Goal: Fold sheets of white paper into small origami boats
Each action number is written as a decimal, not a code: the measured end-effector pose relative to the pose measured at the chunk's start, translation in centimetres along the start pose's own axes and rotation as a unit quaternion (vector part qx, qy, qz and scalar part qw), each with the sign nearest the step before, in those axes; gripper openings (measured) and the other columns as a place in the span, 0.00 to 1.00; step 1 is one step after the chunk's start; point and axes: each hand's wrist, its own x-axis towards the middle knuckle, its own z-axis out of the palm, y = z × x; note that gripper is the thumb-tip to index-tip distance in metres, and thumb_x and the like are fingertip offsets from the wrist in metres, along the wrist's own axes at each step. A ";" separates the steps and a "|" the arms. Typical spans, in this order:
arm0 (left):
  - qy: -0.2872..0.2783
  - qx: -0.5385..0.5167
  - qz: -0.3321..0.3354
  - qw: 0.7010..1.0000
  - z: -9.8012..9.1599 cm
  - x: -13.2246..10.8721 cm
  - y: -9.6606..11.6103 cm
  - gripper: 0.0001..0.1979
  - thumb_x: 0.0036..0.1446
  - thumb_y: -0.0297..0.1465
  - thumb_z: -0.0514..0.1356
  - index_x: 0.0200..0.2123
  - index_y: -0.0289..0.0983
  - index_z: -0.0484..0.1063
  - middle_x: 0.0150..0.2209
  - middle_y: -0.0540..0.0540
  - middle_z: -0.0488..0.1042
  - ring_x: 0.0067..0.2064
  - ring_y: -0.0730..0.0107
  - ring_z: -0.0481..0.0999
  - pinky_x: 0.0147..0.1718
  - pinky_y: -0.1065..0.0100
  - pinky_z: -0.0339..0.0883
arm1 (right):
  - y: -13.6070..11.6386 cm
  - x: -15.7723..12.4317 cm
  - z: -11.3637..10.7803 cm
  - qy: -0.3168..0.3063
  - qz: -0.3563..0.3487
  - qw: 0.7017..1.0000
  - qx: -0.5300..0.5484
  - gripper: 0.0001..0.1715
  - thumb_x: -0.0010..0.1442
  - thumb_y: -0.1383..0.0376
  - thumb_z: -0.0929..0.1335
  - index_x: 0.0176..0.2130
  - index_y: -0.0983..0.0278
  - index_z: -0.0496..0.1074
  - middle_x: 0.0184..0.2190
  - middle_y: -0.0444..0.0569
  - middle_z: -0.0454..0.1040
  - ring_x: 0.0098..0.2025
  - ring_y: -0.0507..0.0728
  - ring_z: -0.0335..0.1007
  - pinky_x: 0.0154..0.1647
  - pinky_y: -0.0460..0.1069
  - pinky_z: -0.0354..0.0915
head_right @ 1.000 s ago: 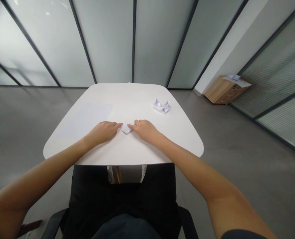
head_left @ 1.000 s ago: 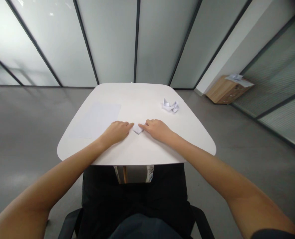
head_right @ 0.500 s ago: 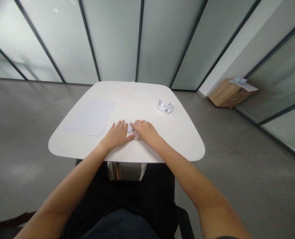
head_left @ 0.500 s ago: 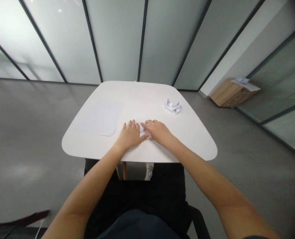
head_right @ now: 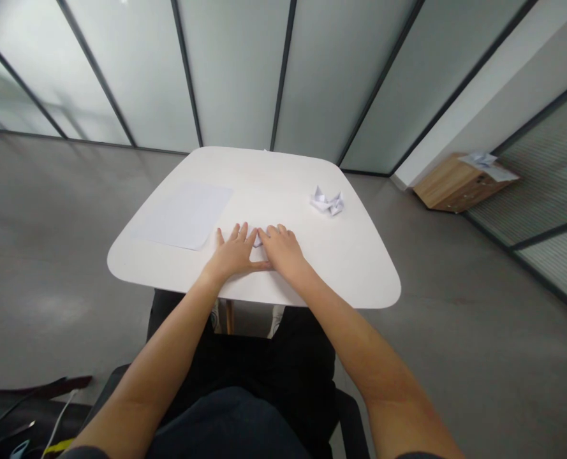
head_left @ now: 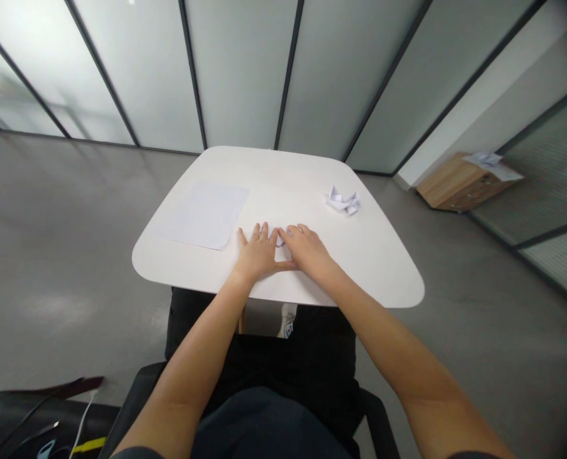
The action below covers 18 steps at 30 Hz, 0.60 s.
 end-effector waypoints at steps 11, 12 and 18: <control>-0.014 0.043 0.012 0.999 0.1 0.7 -0.3 0.58 0.57 0.68 0.53 0.78 0.39 0.47 0.78 0.29 0.43 0.77 0.28 0.45 0.68 0.27 0.39 | 1.8 0.7 2.4 -0.041 -0.052 0.991 0.116 0.41 0.70 0.64 0.60 0.76 0.74 0.50 0.77 0.68 0.47 0.79 0.71 0.41 0.76 0.71 0.46; -0.020 0.047 0.016 0.999 0.0 0.8 -0.3 0.58 0.57 0.68 0.54 0.78 0.38 0.46 0.78 0.28 0.43 0.77 0.28 0.44 0.68 0.27 0.39 | 1.6 0.6 2.3 -0.042 -0.048 0.991 0.116 0.41 0.72 0.60 0.59 0.76 0.74 0.50 0.77 0.68 0.47 0.79 0.72 0.40 0.76 0.71 0.45; -0.033 0.062 0.044 0.997 -0.4 0.8 -0.7 0.62 0.55 0.70 0.53 0.78 0.33 0.46 0.77 0.26 0.43 0.77 0.32 0.44 0.70 0.29 0.30 | 0.7 -0.1 1.0 -0.050 -0.032 0.992 0.112 0.48 0.73 0.43 0.55 0.77 0.70 0.48 0.78 0.64 0.45 0.80 0.71 0.39 0.76 0.72 0.42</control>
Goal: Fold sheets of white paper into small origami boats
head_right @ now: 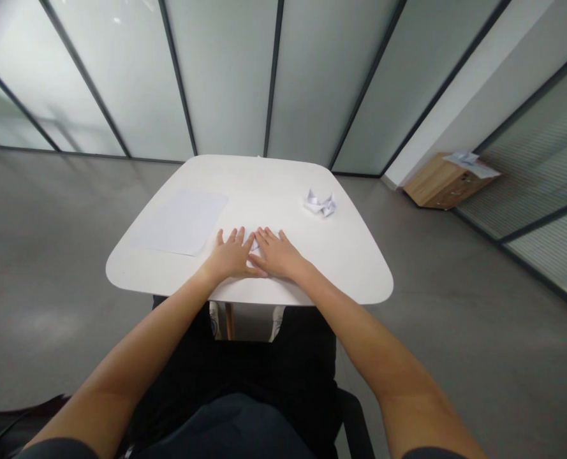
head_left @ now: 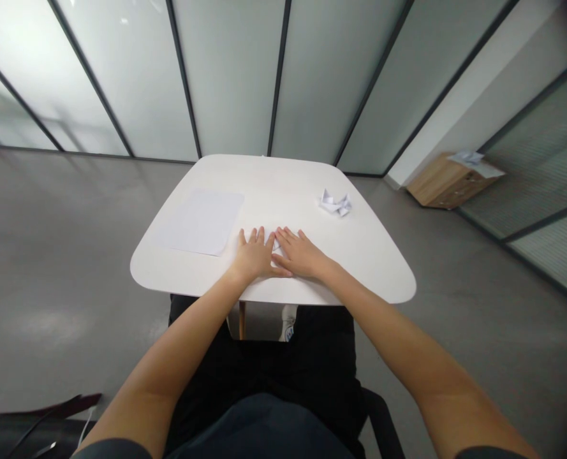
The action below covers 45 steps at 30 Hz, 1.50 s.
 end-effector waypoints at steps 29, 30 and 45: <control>0.048 -0.004 0.025 0.999 0.3 -1.3 -2.1 0.59 0.56 0.73 0.45 0.77 0.38 0.51 0.77 0.33 0.48 0.77 0.36 0.49 0.72 0.40 0.40 | 0.2 -0.9 0.4 0.030 -0.005 0.999 -0.012 0.48 0.73 0.42 0.59 0.75 0.72 0.55 0.77 0.70 0.47 0.79 0.74 0.41 0.76 0.71 0.43; 0.050 -0.002 0.029 0.998 0.3 -1.3 -2.2 0.59 0.56 0.73 0.45 0.77 0.38 0.51 0.77 0.32 0.48 0.77 0.36 0.50 0.72 0.40 0.40 | 0.1 -0.9 0.3 0.029 -0.005 0.999 -0.016 0.48 0.73 0.42 0.59 0.75 0.72 0.54 0.77 0.70 0.47 0.79 0.75 0.41 0.76 0.71 0.43; 0.015 0.013 0.060 0.998 -0.4 -0.8 -2.3 0.59 0.59 0.71 0.46 0.78 0.32 0.48 0.78 0.30 0.45 0.77 0.35 0.48 0.71 0.40 0.46 | 0.0 -2.4 -0.3 0.036 -0.073 0.996 -0.046 0.36 0.77 0.52 0.58 0.73 0.69 0.59 0.75 0.66 0.55 0.76 0.75 0.49 0.72 0.71 0.52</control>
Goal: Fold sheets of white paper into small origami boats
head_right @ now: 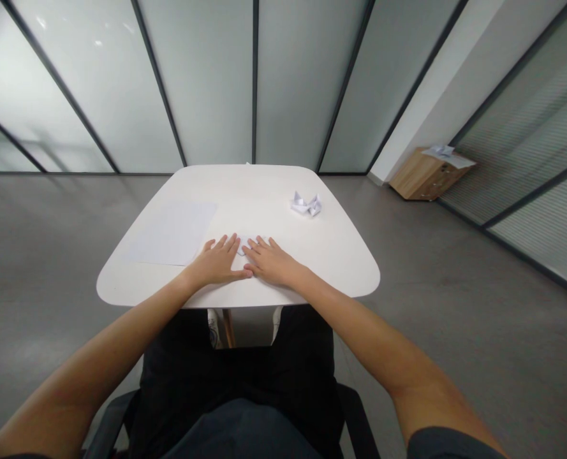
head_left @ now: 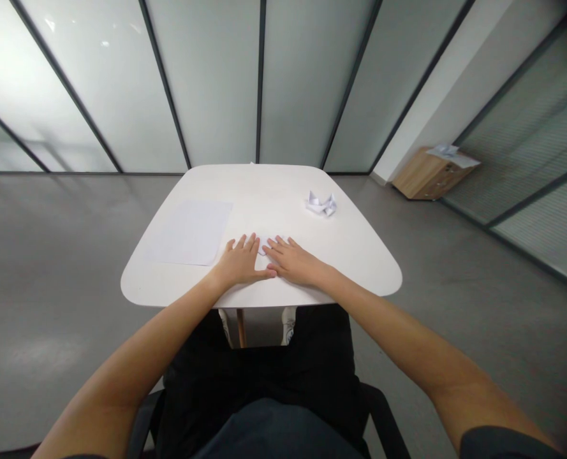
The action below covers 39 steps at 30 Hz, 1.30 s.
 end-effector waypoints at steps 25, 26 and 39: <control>0.062 -0.066 0.072 0.993 0.9 -0.7 -2.0 0.51 0.60 0.68 0.51 0.77 0.43 0.53 0.76 0.37 0.53 0.76 0.36 0.53 0.70 0.34 0.43 | 1.2 0.4 0.6 0.008 0.040 0.997 0.062 0.49 0.71 0.40 0.61 0.76 0.65 0.55 0.77 0.63 0.50 0.79 0.72 0.44 0.76 0.71 0.42; 0.066 -0.066 0.066 0.993 0.9 -0.8 -2.0 0.51 0.60 0.68 0.51 0.76 0.44 0.54 0.76 0.37 0.53 0.76 0.36 0.53 0.70 0.34 0.42 | 1.2 0.4 0.5 0.009 0.039 0.997 0.063 0.49 0.70 0.40 0.61 0.76 0.65 0.55 0.77 0.62 0.50 0.79 0.72 0.44 0.77 0.71 0.43; 0.018 -0.051 0.066 0.996 0.3 -0.2 -2.7 0.47 0.64 0.65 0.49 0.77 0.45 0.53 0.77 0.40 0.51 0.76 0.37 0.53 0.68 0.36 0.50 | 1.7 0.5 -0.5 -0.014 0.034 0.995 0.090 0.46 0.72 0.41 0.60 0.75 0.65 0.57 0.77 0.61 0.50 0.78 0.70 0.45 0.76 0.70 0.44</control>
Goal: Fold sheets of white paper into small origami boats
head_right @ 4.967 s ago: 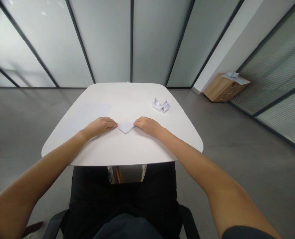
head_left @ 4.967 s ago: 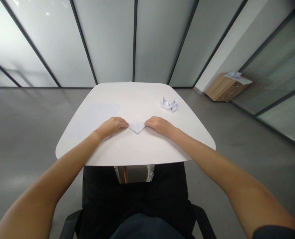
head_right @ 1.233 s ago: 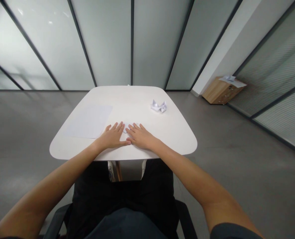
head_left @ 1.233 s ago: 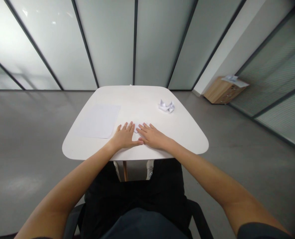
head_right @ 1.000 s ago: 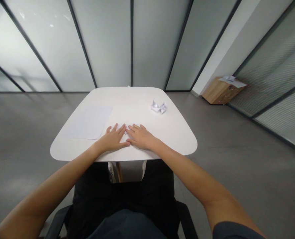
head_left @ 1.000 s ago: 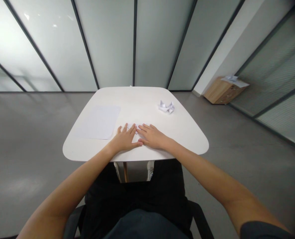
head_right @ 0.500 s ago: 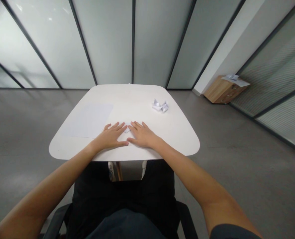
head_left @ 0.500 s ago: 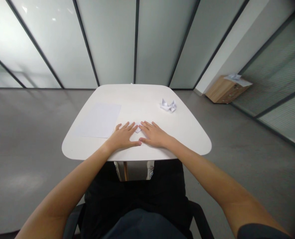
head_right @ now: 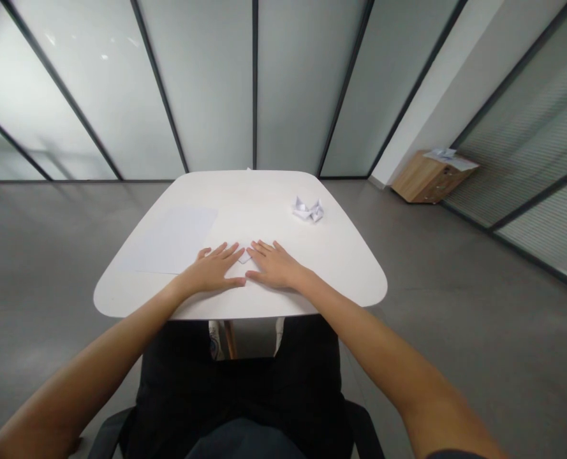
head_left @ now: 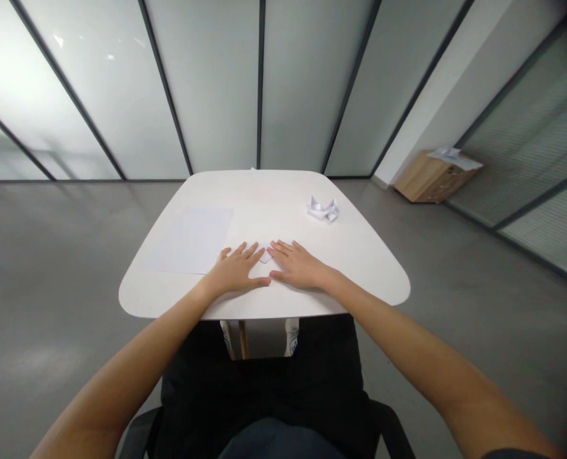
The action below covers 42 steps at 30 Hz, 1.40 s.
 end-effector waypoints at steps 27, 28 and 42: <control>0.131 -0.139 -0.006 0.981 -1.0 6.5 -7.0 0.22 0.70 0.43 0.52 0.36 0.39 0.83 0.32 0.46 0.82 0.30 0.67 0.76 0.33 0.68 0.62 | 4.0 5.8 -1.4 0.117 0.091 0.951 0.271 0.27 0.66 0.58 0.72 0.61 0.61 0.77 0.53 0.54 0.83 0.52 0.60 0.81 0.58 0.54 0.71; 0.134 -0.146 -0.015 0.980 -0.9 6.4 -6.8 0.21 0.70 0.43 0.53 0.36 0.39 0.82 0.31 0.47 0.82 0.30 0.67 0.76 0.33 0.68 0.63 | 3.9 5.8 -1.0 0.123 0.101 0.949 0.271 0.28 0.63 0.60 0.74 0.61 0.62 0.77 0.51 0.54 0.84 0.49 0.60 0.81 0.57 0.54 0.72; 0.200 -0.109 0.116 0.967 -1.2 5.6 -4.2 0.17 0.69 0.43 0.62 0.57 0.44 0.77 0.52 0.43 0.81 0.45 0.64 0.82 0.50 0.60 0.76 | 2.5 6.3 -1.1 0.152 0.191 0.758 0.605 0.19 0.60 0.62 0.75 0.51 0.63 0.79 0.42 0.51 0.81 0.39 0.56 0.77 0.36 0.49 0.78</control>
